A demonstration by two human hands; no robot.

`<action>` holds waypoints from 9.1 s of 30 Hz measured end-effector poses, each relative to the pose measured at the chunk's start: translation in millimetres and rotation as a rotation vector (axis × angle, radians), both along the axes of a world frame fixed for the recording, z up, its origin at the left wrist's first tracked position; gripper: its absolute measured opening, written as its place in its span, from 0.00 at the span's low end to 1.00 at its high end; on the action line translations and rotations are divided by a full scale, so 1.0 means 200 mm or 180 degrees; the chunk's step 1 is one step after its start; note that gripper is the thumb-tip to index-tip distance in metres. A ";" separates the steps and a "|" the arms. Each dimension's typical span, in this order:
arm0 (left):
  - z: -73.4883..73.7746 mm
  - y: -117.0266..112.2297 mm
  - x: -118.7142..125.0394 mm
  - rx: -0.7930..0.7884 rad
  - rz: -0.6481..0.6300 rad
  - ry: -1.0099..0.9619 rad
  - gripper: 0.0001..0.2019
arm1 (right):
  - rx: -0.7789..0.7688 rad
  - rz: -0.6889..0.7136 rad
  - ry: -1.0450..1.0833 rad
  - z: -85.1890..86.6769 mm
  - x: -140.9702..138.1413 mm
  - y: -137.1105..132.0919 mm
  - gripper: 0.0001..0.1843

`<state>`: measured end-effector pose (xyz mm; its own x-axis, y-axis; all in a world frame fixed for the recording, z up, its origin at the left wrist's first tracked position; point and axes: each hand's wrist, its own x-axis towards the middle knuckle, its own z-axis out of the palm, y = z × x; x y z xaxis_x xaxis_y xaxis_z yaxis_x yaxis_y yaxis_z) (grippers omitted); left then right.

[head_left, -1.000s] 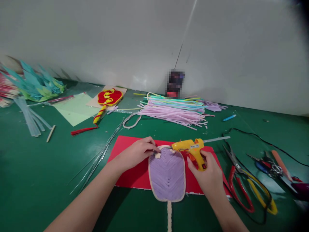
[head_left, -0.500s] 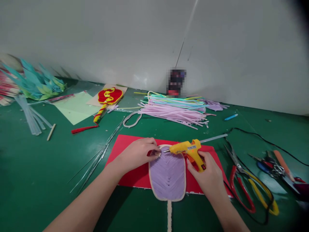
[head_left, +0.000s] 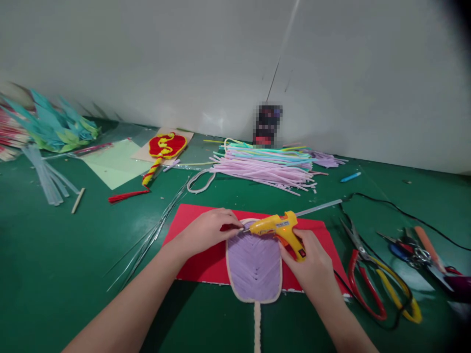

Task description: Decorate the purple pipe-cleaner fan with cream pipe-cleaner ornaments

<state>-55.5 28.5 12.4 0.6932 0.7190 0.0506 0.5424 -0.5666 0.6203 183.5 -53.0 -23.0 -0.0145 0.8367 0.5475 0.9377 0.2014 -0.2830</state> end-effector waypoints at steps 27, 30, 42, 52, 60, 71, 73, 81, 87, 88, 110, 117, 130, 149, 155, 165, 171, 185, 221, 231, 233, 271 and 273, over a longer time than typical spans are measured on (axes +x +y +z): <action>-0.01 0.01 -0.01 -0.0225 -0.0025 -0.0205 0.11 | -0.0097 0.0284 0.0269 -0.01 0.00 -0.01 0.13; -0.01 0.01 -0.01 -0.0224 -0.0031 -0.0197 0.11 | -0.0112 0.0325 0.0279 0.00 0.00 -0.01 0.13; -0.01 0.01 -0.01 -0.0227 -0.0035 -0.0151 0.11 | -0.0072 0.0353 0.0253 -0.02 0.02 -0.01 0.13; -0.01 0.01 -0.01 -0.0236 -0.0020 -0.0197 0.11 | -0.0059 0.0309 0.0256 -0.03 0.03 0.00 0.13; -0.02 0.01 -0.01 -0.0229 -0.0034 -0.0187 0.11 | -0.0031 0.0288 0.0248 -0.02 0.03 0.00 0.13; -0.01 0.01 -0.01 -0.0236 -0.0044 -0.0193 0.11 | -0.0024 0.0349 0.0222 -0.02 0.04 -0.01 0.13; -0.01 0.01 -0.01 -0.0247 -0.0049 -0.0187 0.11 | -0.0084 0.0351 0.0230 -0.01 0.04 -0.01 0.13; 0.00 0.01 -0.01 -0.0239 -0.0008 -0.0158 0.10 | -0.0172 0.0256 0.0374 0.00 0.05 0.00 0.13; 0.00 0.00 0.01 -0.0261 0.0052 -0.0107 0.10 | -0.0203 -0.0529 0.0654 0.03 0.07 0.01 0.17; 0.00 0.00 0.01 -0.0251 0.0073 -0.0105 0.10 | -0.0222 -0.0593 0.0702 0.03 0.07 0.01 0.17; -0.01 -0.02 0.03 -0.0396 0.0413 -0.0195 0.06 | -0.0424 -0.0671 0.0888 0.04 0.06 0.01 0.19; -0.02 -0.02 0.03 -0.0374 0.0448 -0.0215 0.06 | -0.0427 -0.0705 0.0898 0.04 0.07 0.00 0.20; -0.03 -0.02 0.04 -0.0430 0.0389 -0.0325 0.05 | -0.0357 -0.0680 0.0880 0.05 0.06 0.01 0.19; -0.04 -0.01 0.04 -0.0380 0.0444 -0.0266 0.05 | -0.0246 -0.0572 0.0845 0.03 0.06 0.00 0.18; -0.04 -0.01 0.05 -0.0407 0.0518 -0.0276 0.05 | -0.0246 -0.0611 0.0802 0.02 0.06 0.00 0.19; -0.03 -0.01 0.06 -0.0410 0.0543 -0.0221 0.05 | -0.0233 -0.0586 0.0780 0.03 0.06 0.00 0.19; -0.03 -0.01 0.06 -0.0445 0.0523 -0.0238 0.05 | -0.0201 -0.0576 0.0733 0.03 0.06 0.00 0.19; -0.03 -0.01 0.05 -0.0454 0.0532 -0.0269 0.05 | -0.0226 -0.0605 0.0762 0.03 0.06 0.00 0.19; 0.02 -0.04 0.07 0.0134 0.1872 -0.1493 0.06 | -0.0164 -0.0556 0.0777 0.02 0.07 0.00 0.20; -0.01 -0.06 0.10 0.0045 0.1296 -0.1095 0.09 | -0.0141 -0.0520 0.0836 0.01 0.07 0.01 0.19; -0.03 -0.07 0.11 0.0004 0.1166 -0.1014 0.10 | -0.0138 -0.0500 0.0813 0.01 0.06 0.01 0.19; -0.08 -0.03 0.08 0.0346 0.1824 -0.1585 0.07 | -0.0689 -0.1793 0.0398 0.13 0.55 0.19 0.25; -0.08 -0.03 0.08 0.0320 0.1825 -0.1591 0.07 | -0.0785 -0.1527 0.0247 0.07 0.57 0.21 0.23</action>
<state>-39.7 22.5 -3.8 0.0906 0.9345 0.3443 0.4370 -0.3480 0.8294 298.3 -11.4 -8.7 0.4331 0.8432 0.3186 0.8826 -0.3250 -0.3397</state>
